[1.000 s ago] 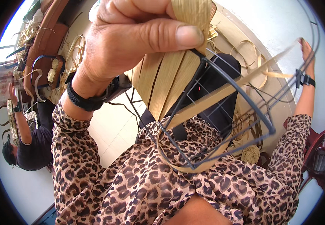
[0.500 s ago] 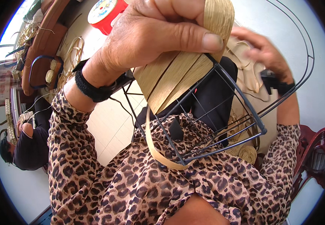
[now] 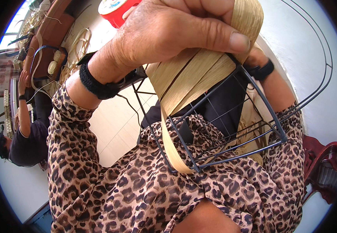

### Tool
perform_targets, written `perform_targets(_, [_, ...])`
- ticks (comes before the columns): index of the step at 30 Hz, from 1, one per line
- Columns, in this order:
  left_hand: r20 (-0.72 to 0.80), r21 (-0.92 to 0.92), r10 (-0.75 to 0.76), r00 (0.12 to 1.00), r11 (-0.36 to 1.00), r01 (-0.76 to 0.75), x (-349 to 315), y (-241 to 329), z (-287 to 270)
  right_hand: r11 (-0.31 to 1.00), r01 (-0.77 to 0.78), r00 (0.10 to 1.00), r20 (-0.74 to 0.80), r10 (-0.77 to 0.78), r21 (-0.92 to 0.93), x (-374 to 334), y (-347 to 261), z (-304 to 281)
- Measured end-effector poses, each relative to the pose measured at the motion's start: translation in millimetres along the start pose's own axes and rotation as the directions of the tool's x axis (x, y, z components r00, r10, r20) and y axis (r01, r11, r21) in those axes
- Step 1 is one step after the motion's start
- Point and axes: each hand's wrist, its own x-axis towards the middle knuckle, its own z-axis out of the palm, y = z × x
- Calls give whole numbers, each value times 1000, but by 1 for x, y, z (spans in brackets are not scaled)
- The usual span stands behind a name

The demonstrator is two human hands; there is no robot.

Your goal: The person weaves a basket by inserting and bending bamboo strips into a wire frame, securing them by hand.

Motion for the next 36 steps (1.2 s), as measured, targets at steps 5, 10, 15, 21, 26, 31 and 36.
perform_targets(5, [70,-598,-529,846,656,460,-23,6,-6,935,-351,776,-543,322,52,-81,36,-129])
perform_targets(10, [13,-550,-618,786,652,522,-19,9,-6,834,-537,287,-903,321,126,-214,39,-266])
perform_targets(15, [-86,-683,-546,833,641,349,-27,2,-15,168,-957,255,-963,92,-237,-291,32,-318])
perform_targets(21, [-91,-745,-683,724,530,406,-20,11,-7,44,-653,748,-635,191,-756,-219,12,-262])
perform_targets(26, [-30,-636,-665,746,589,499,-18,20,-12,835,-48,977,148,153,-549,-42,-31,-58])
perform_targets(31, [71,-373,-548,833,760,532,-15,18,-8,994,-106,888,451,92,5,-10,-27,16])
perform_targets(36, [26,-524,-516,856,722,452,-25,8,-5,987,-156,910,383,161,-42,-12,-10,15])
